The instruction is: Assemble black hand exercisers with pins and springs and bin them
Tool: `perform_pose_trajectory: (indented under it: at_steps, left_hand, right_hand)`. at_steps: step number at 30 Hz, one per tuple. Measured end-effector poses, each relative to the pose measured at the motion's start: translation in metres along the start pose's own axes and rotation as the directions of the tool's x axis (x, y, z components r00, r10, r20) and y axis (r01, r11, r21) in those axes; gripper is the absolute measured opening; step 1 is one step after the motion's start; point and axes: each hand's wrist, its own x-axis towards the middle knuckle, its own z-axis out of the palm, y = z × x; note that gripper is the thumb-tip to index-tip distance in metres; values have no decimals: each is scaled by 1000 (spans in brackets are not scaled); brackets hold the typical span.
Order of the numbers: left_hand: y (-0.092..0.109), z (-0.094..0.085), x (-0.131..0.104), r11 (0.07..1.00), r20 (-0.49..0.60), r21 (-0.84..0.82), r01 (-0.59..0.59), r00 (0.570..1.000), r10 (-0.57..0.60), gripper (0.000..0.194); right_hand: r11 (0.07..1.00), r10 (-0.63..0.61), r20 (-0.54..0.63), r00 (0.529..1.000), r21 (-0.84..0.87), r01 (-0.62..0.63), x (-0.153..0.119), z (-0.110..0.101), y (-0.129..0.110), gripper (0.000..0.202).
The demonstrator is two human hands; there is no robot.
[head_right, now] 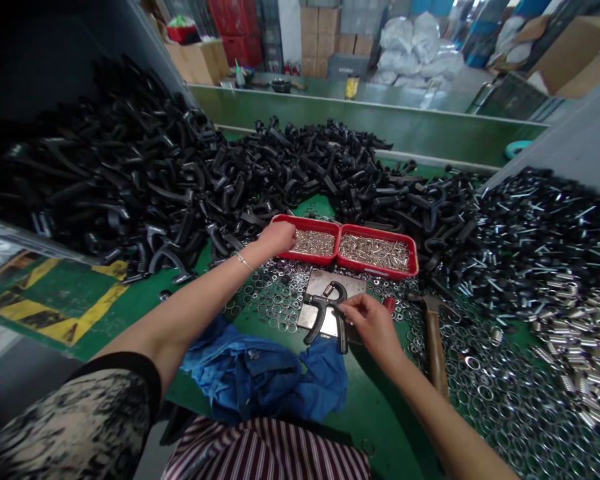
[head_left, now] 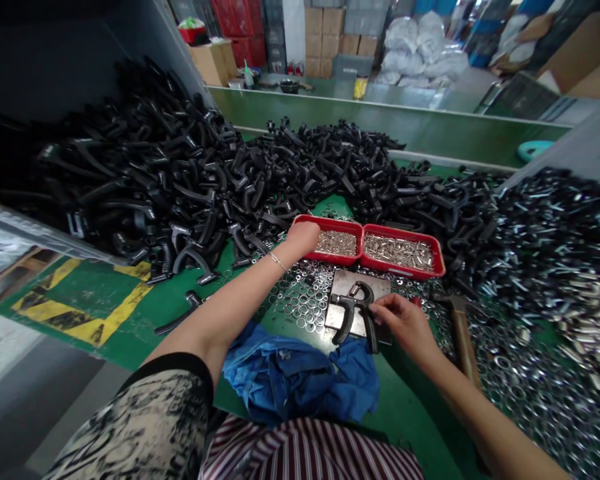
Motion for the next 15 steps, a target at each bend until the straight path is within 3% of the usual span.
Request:
perform_pose_trajectory:
  at_steps: [3, 5, 11, 15]
  left_hand:
    - [-12, 11, 7, 1000, -2, -9, 28, 1000, -28, 11]
    - [-16, 16, 4, 1000, -27, -22, 21, 999, -21, 14]
    - [-18, 18, -4, 994, -147, -66, -86, 986, 76, 14]
    - [-17, 19, -4, 994, -174, -71, -82, 982, 69, 12]
  right_hand:
    - [902, -357, 4, 934, -257, 346, 9, 9, 1, 20]
    - [820, -477, 75, 876, -322, 474, 14, 14, 2, 17]
    - [728, -549, 134, 825, -409, 551, 22, 16, 4, 18]
    - [687, -571, 182, 800, -427, 588, 22, 20, 8, 18]
